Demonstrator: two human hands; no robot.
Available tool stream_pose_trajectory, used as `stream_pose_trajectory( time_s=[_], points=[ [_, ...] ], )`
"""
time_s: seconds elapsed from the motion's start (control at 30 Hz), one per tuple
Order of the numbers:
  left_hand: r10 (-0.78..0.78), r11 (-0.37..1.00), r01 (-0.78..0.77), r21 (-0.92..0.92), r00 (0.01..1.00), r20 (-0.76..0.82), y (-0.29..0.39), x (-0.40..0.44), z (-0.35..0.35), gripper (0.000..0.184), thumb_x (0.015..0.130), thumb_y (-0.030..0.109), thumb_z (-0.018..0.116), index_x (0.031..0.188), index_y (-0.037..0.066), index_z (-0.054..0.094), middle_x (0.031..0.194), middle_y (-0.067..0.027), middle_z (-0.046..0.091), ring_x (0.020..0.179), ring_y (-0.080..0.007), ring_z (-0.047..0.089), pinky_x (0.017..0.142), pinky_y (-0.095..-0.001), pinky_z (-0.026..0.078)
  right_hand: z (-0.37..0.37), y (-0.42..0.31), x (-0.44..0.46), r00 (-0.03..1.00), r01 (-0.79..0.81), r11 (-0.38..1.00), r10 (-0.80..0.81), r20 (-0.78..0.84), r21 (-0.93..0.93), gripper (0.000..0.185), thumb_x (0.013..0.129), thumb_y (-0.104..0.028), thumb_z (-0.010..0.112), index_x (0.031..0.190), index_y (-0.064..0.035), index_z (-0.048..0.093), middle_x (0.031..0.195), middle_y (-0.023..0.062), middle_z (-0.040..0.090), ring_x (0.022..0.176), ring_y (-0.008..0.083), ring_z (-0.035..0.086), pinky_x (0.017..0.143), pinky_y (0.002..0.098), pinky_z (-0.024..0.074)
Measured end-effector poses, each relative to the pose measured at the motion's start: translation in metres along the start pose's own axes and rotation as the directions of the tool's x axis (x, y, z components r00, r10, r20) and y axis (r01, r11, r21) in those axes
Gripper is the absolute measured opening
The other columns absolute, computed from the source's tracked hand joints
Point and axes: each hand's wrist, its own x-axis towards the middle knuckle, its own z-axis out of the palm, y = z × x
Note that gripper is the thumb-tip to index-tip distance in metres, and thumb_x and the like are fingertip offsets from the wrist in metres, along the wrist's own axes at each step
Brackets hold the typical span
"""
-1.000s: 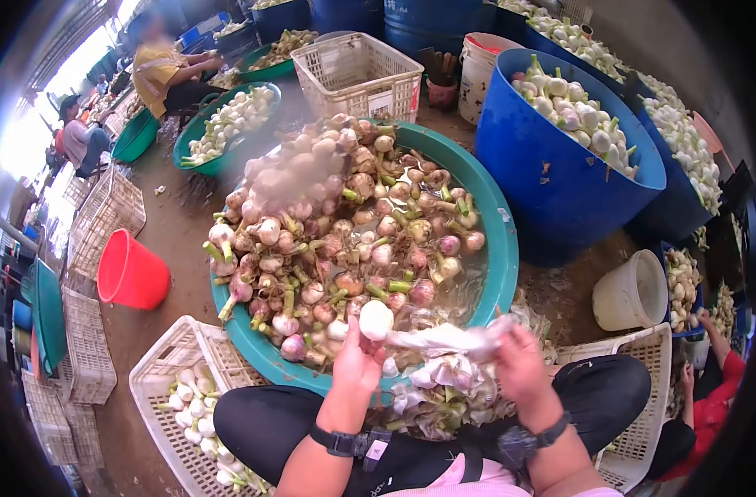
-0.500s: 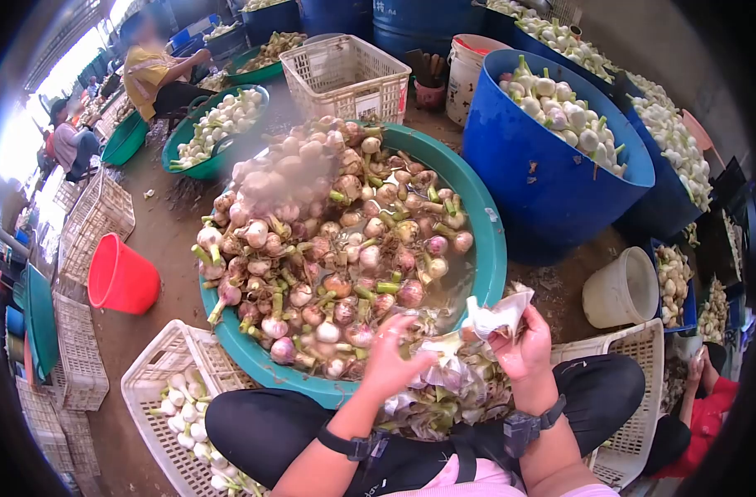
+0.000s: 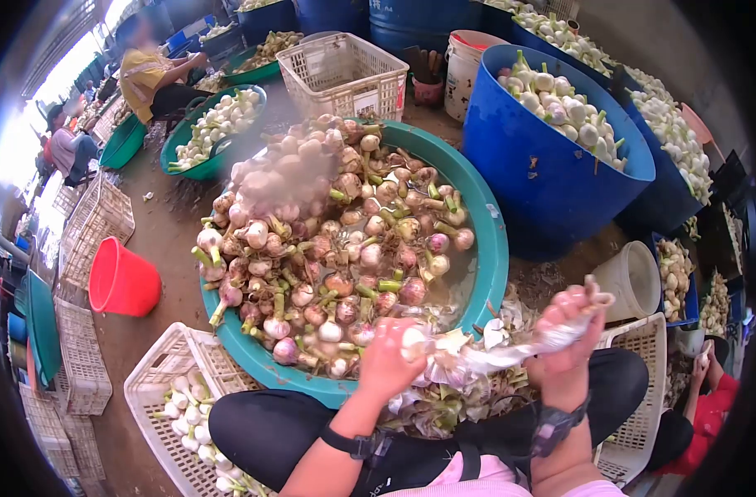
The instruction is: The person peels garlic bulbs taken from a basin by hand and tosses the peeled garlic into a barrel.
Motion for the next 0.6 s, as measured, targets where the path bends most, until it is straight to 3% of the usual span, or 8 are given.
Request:
stream_pose_trajectory(
  time_s=[0.07, 0.1, 0.13, 0.17, 0.2, 0.33, 0.53, 0.6],
  points=[
    [-0.034, 0.999, 0.032, -0.014, 0.986, -0.164, -0.006, 0.001, -0.003, 0.048, 0.062, 0.021, 0.069, 0.106, 0.010, 0.050, 0.102, -0.0129, 0.050, 0.094, -0.0303, 0.052, 0.078, -0.0387, 0.045, -0.003, -0.025, -0.003, 1.000, 0.025, 0.962, -0.020, 0.021, -0.271, 0.020, 0.085, -0.028, 0.051, 0.084, -0.0073, 0.052, 0.058, -0.0023, 0.038, 0.046, 0.0066, 0.035, 0.048, 0.0248, 0.0382],
    [0.019, 0.999, -0.013, 0.035, 0.983, -0.182, -0.003, 0.001, -0.003, 0.048, 0.062, 0.017, 0.068, 0.106, 0.009, 0.050, 0.100, -0.0134, 0.048, 0.095, -0.0312, 0.050, 0.078, -0.0393, 0.045, -0.029, -0.031, -0.004, 0.997, -0.080, 0.543, 0.029, -0.077, -0.836, 0.020, 0.083, -0.027, 0.054, 0.088, -0.0073, 0.054, 0.063, 0.0000, 0.047, 0.050, 0.0116, 0.044, 0.052, 0.0285, 0.0423],
    [0.026, 0.999, -0.020, 0.038, 0.983, -0.180, 0.001, 0.002, -0.002, 0.048, 0.062, 0.017, 0.068, 0.106, 0.009, 0.050, 0.100, -0.0134, 0.048, 0.095, -0.0312, 0.050, 0.078, -0.0393, 0.045, -0.055, -0.038, -0.004, 0.983, -0.181, -0.147, -0.005, -0.182, -0.972, 0.022, 0.081, -0.026, 0.057, 0.092, -0.0072, 0.056, 0.068, 0.0022, 0.055, 0.054, 0.0166, 0.053, 0.055, 0.0322, 0.0465],
    [0.103, 0.994, -0.096, 0.042, 0.976, -0.192, 0.004, 0.003, -0.001, 0.048, 0.062, 0.015, 0.068, 0.106, 0.008, 0.050, 0.100, -0.0137, 0.048, 0.095, -0.0318, 0.050, 0.079, -0.0394, 0.044, -0.020, -0.011, -0.007, 0.985, -0.132, -0.793, -0.036, -0.171, -0.595, 0.028, 0.074, -0.025, 0.064, 0.096, -0.0085, 0.059, 0.079, 0.0086, 0.061, 0.070, 0.0278, 0.060, 0.067, 0.0378, 0.0471],
    [0.177, 0.984, -0.172, 0.043, 0.963, -0.201, 0.008, 0.004, 0.002, 0.048, 0.062, 0.012, 0.068, 0.106, 0.008, 0.050, 0.101, -0.0140, 0.048, 0.095, -0.0323, 0.050, 0.080, -0.0395, 0.044, -0.023, 0.006, -0.012, 0.999, -0.012, -0.848, 0.018, -0.051, -0.530, 0.039, 0.071, -0.029, 0.067, 0.101, -0.0066, 0.059, 0.096, 0.0110, 0.059, 0.080, 0.0326, 0.059, 0.072, 0.0398, 0.0461],
    [0.308, 0.951, -0.304, 0.048, 0.939, -0.153, 0.014, -0.004, 0.003, 0.049, 0.062, 0.009, 0.067, 0.107, 0.005, 0.049, 0.104, -0.0155, 0.050, 0.098, -0.0336, 0.049, 0.081, -0.0397, 0.043, -0.031, 0.079, -0.011, 0.985, -0.010, -0.157, 0.169, -0.037, -0.987, 0.031, 0.076, -0.018, 0.064, 0.102, -0.0016, 0.060, 0.095, 0.0139, 0.060, 0.072, 0.0213, 0.059, 0.069, 0.0301, 0.0471],
    [-0.003, 0.863, 0.040, -0.503, 0.997, 0.075, -0.003, -0.004, 0.002, 0.051, 0.058, 0.013, 0.073, 0.103, 0.001, 0.053, 0.094, -0.0111, 0.057, 0.089, -0.0190, 0.055, 0.079, -0.0301, 0.044, 0.001, 0.083, -0.023, 0.992, 0.089, 0.125, 0.077, 0.099, -0.988, 0.016, 0.078, -0.007, 0.059, 0.092, 0.0009, 0.060, 0.080, 0.0126, 0.060, 0.067, 0.0222, 0.058, 0.063, 0.0303, 0.0469],
    [-0.374, 0.557, 0.384, -0.736, 0.908, 0.190, -0.011, -0.002, 0.006, 0.050, 0.058, 0.012, 0.073, 0.103, 0.002, 0.054, 0.090, -0.0050, 0.057, 0.078, -0.0134, 0.053, 0.073, -0.0274, 0.046, 0.004, 0.053, -0.022, 0.993, -0.116, 0.767, 0.077, -0.088, -0.631, 0.014, 0.078, -0.008, 0.060, 0.086, 0.0029, 0.057, 0.073, 0.0095, 0.059, 0.064, 0.0164, 0.056, 0.059, 0.0283, 0.0454]
  ],
)
